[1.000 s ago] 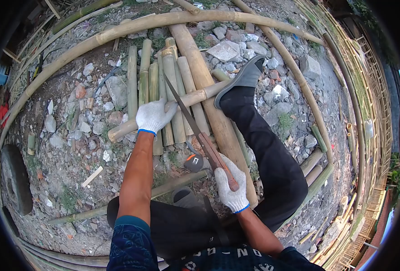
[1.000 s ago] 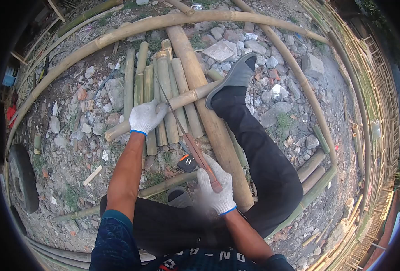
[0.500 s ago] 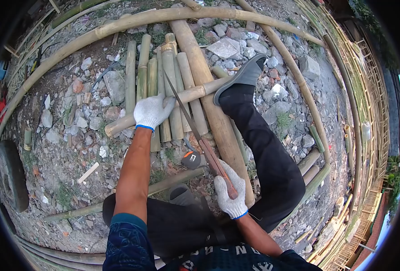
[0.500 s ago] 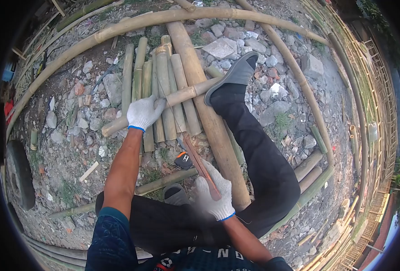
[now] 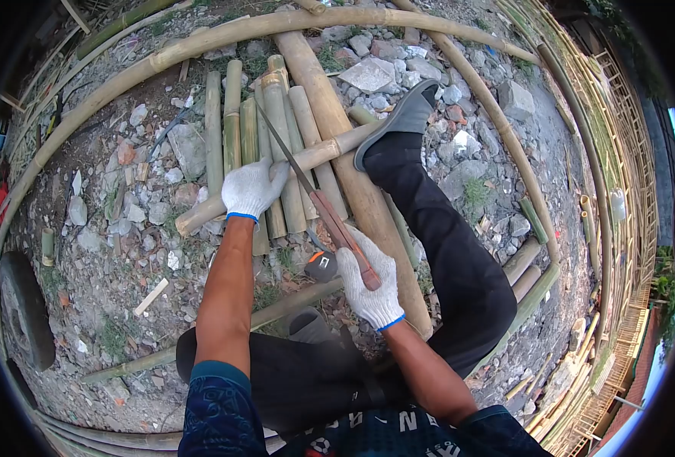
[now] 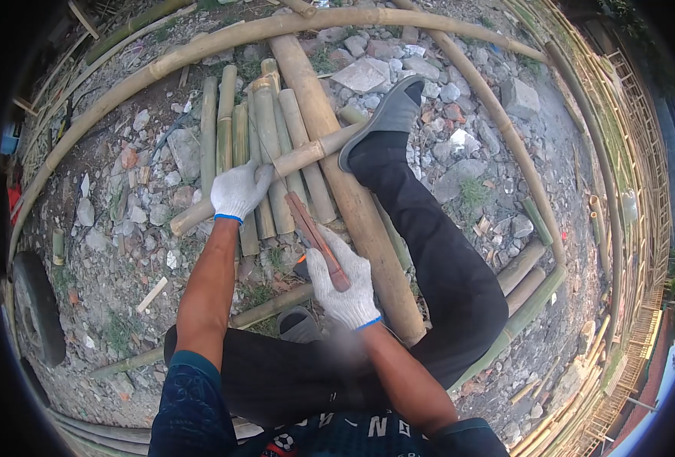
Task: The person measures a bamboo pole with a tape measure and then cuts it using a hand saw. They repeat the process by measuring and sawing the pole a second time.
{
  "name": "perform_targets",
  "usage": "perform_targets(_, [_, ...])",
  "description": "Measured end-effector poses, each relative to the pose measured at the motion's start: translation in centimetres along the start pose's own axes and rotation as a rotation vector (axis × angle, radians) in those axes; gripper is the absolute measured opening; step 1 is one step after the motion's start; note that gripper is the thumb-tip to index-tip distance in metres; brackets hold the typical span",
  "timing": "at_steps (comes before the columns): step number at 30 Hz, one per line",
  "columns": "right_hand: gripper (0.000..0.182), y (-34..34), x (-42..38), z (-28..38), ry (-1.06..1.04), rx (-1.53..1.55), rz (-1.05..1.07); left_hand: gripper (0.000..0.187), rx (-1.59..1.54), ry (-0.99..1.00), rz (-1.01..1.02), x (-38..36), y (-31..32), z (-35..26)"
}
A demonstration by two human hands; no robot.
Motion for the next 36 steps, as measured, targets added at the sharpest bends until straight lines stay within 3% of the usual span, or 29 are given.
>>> perform_targets(8, [0.043,-1.9,-4.7,-1.2,-0.111,0.015,-0.003,0.054,0.009,-0.010,0.002,-0.4,0.0,0.5])
perform_targets(14, [0.044,2.1,3.5,0.0,0.006,0.100,0.019,0.055,-0.013,0.008,0.025,0.0,-0.2,0.2])
perform_targets(17, [0.045,0.3,-0.8,-0.3,-0.023,0.016,0.007,0.056,-0.002,0.013,0.002,0.0,-0.2,0.2])
perform_targets(18, [0.047,-0.8,-2.8,-0.3,-0.140,-0.052,-0.007,0.056,-0.002,0.006,0.014,0.1,0.1,0.3])
perform_targets(21, [0.048,-2.0,-4.5,-0.2,-0.199,0.004,0.006,0.055,0.005,0.000,-0.036,-0.1,0.1,0.2])
perform_targets(24, [0.046,0.7,0.3,-0.1,-0.066,0.049,-0.030,0.054,-0.034,-0.003,-0.029,-0.2,-0.1,0.0])
perform_targets(27, [0.045,2.4,4.4,-0.5,-0.060,0.104,-0.049,0.055,-0.005,0.023,-0.016,0.0,-0.1,0.2])
perform_targets(29, [0.047,1.4,1.5,-0.3,0.076,0.032,0.046,0.054,0.001,0.013,-0.023,-0.2,-0.1,0.3])
perform_targets(31, [0.049,-0.9,-3.3,-1.3,-0.115,-0.022,-0.028,0.052,-0.006,-0.003,-0.050,0.1,0.1,0.2])
perform_targets(33, [0.050,-2.1,-5.6,-2.2,-0.125,-0.012,-0.017,0.050,-0.007,-0.018,-0.074,-0.1,0.2,0.4])
perform_targets(36, [0.043,-0.1,-1.3,-0.2,-0.023,0.073,-0.032,0.047,0.033,0.002,-0.147,-0.2,0.7,0.4])
Point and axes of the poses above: each hand's wrist, its own x-axis towards the middle knuckle, its own y-axis out of the palm, z = x × y, the point moved 10 cm from there along x, towards the middle knuckle, and after that the axes turned 6 degrees about x, right-handed, at the moved point
